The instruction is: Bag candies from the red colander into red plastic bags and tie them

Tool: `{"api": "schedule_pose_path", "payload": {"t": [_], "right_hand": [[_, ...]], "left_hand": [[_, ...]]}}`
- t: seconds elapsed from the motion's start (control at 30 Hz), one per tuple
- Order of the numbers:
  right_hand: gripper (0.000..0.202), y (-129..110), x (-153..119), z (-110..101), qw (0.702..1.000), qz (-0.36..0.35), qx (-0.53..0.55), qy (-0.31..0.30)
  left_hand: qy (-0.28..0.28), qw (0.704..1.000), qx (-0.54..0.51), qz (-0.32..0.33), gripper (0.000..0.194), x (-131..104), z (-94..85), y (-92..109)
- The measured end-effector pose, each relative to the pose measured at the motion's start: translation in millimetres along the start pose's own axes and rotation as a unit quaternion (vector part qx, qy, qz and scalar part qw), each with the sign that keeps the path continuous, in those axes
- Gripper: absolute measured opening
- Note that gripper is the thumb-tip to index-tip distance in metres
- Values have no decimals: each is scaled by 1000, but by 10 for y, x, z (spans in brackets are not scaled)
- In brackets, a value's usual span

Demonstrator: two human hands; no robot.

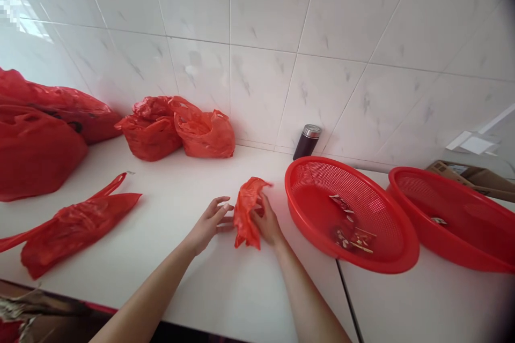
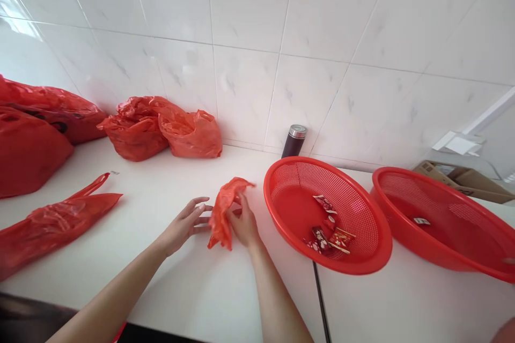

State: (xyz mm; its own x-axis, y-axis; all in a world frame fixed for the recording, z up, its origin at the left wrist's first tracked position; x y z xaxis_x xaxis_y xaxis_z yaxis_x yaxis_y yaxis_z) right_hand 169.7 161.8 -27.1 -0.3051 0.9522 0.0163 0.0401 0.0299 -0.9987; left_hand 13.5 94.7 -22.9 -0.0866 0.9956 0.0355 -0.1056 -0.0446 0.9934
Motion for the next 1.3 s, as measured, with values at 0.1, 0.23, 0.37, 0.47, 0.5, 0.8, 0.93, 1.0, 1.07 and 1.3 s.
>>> {"api": "schedule_pose_path", "payload": {"t": [0.1,0.23,0.37,0.47,0.5,0.8,0.93,1.0,1.07,1.3], "right_hand": [[41,-108,-212,309,990,-12,-15,-140],[23,-172,-273,268,995,-55,-37,-79],[13,-169,-143,-100,997,-43,-20,53],[15,-184,-98,-267,997,-25,23,76],[15,-195,-101,-254,998,-21,38,54],[20,-281,-368,265,984,-76,-52,-154],[17,-221,-270,101,993,-48,-10,-104],[16,-169,-184,-12,997,-26,24,-66],[16,-124,-117,-106,998,1,55,-21],[13,-910,-709,-25,994,-56,89,35]], "left_hand": [[-27,998,-64,-8,44,-52,213,67],[33,996,-78,6,38,-76,139,52],[109,990,-88,17,37,-221,-274,-19],[173,981,-86,13,40,-383,-591,20],[183,980,-81,6,42,-431,-646,54],[-4,1000,27,6,15,-487,-18,308],[130,991,-4,36,14,-467,-308,284],[224,971,-65,46,20,-512,-588,284],[284,951,-113,50,21,-577,-815,300],[297,949,-17,106,20,-786,-817,540]]}}
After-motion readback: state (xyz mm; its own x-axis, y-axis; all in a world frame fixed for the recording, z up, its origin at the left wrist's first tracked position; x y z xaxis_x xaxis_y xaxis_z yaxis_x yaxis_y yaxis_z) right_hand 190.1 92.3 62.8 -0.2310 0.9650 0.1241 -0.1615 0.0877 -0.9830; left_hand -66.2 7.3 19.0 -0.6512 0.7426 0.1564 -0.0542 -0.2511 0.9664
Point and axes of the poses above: each hand's wrist, its own x-axis towards the middle knuckle, its own z-axis out of the palm, y = z × x, the point moved 6 cm from there along x, towards the middle knuckle, and after that the axes turned 11 degrees about z, right-handed, at the moved point
